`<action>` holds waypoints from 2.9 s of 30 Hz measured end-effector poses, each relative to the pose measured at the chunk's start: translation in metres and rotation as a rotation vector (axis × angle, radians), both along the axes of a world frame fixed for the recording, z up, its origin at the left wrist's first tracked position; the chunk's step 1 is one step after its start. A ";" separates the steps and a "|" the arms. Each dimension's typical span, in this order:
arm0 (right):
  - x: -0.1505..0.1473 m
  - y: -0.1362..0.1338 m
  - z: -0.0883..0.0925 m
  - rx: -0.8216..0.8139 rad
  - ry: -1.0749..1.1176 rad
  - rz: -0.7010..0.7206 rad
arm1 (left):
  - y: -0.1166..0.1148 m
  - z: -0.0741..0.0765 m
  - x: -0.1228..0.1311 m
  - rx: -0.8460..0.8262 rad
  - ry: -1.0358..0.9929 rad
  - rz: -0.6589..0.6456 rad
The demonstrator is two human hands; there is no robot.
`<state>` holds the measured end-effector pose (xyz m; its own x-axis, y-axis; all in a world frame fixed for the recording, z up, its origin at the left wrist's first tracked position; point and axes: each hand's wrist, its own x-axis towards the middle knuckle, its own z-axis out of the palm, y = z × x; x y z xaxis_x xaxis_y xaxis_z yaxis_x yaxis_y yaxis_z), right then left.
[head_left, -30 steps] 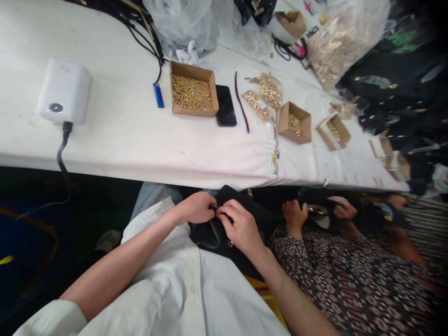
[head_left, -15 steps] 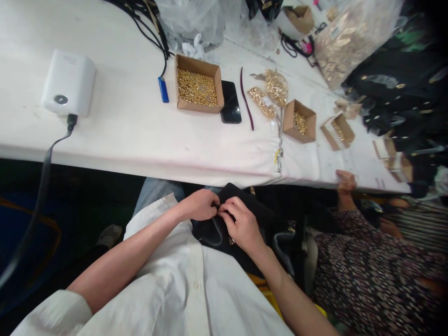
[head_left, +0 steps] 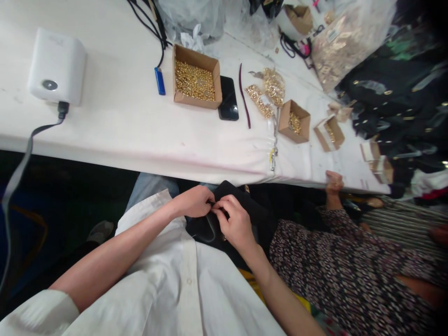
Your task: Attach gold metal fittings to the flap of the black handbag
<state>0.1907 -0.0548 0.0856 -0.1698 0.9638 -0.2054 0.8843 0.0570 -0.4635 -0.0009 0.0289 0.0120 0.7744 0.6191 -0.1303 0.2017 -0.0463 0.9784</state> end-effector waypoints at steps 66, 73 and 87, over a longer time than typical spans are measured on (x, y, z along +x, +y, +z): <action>0.006 0.010 0.033 -0.180 0.032 -0.224 | -0.021 0.026 -0.021 -0.417 -0.218 0.111; 0.016 0.017 0.049 -0.331 0.148 -0.080 | -0.052 0.013 -0.041 -0.592 -0.249 0.032; 0.016 0.002 0.072 -0.225 0.366 -0.241 | -0.060 0.041 -0.038 -0.418 -0.090 0.029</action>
<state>0.2066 -0.0530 0.1572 -0.0477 0.9233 -0.3812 0.6369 -0.2659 -0.7236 -0.0389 -0.0312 0.0529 0.7770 0.5493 -0.3074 0.1103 0.3620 0.9256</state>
